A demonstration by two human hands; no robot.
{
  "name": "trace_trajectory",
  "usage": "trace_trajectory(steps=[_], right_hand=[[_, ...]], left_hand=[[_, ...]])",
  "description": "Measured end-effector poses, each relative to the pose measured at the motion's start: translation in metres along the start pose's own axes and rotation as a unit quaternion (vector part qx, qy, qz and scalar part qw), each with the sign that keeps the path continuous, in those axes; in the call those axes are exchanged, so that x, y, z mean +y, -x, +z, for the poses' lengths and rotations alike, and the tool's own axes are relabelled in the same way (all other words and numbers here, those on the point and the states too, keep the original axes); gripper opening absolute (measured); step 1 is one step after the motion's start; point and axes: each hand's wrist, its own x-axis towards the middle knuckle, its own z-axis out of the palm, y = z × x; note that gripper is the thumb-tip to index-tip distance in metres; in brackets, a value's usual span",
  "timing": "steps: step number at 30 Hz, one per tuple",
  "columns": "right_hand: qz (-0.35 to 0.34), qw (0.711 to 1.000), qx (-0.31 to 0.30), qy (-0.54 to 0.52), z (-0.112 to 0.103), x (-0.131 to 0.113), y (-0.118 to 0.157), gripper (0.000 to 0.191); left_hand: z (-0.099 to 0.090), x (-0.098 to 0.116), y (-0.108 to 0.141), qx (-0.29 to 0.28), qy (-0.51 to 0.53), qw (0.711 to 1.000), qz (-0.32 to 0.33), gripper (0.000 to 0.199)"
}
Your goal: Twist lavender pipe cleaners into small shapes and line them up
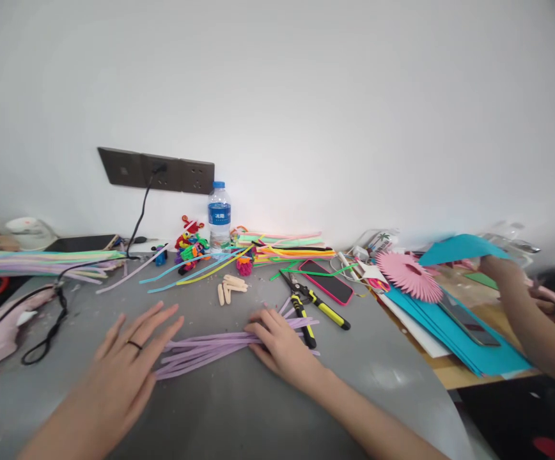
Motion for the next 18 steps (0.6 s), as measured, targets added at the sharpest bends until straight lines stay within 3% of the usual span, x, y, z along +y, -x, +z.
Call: trace_trajectory(steps=[3, 6, 11, 14, 18], right_hand=[[-0.002, 0.999, 0.004, 0.039, 0.009, 0.001, -0.01, 0.009], [-0.011, 0.996, -0.017, 0.087, 0.018, 0.002, -0.027, 0.003], [-0.034, 0.993, -0.042, 0.101, 0.021, 0.004, -0.055, 0.001], [-0.059, 0.992, -0.06, 0.09, 0.018, 0.003, -0.06, 0.004], [-0.092, 0.992, -0.06, 0.057, 0.012, 0.001, -0.057, 0.03]], left_hand=[[0.005, 0.011, -0.004, -0.017, 0.01, 1.0, 0.006, 0.069], [0.025, 0.019, -0.02, -0.061, 0.037, 0.997, -0.009, 0.072], [0.041, 0.02, -0.065, -0.188, 0.069, 0.979, -0.033, 0.051], [0.036, 0.022, -0.083, -0.29, 0.047, 0.955, -0.044, 0.036], [0.035, 0.017, -0.085, -0.316, 0.047, 0.947, -0.043, 0.027]])
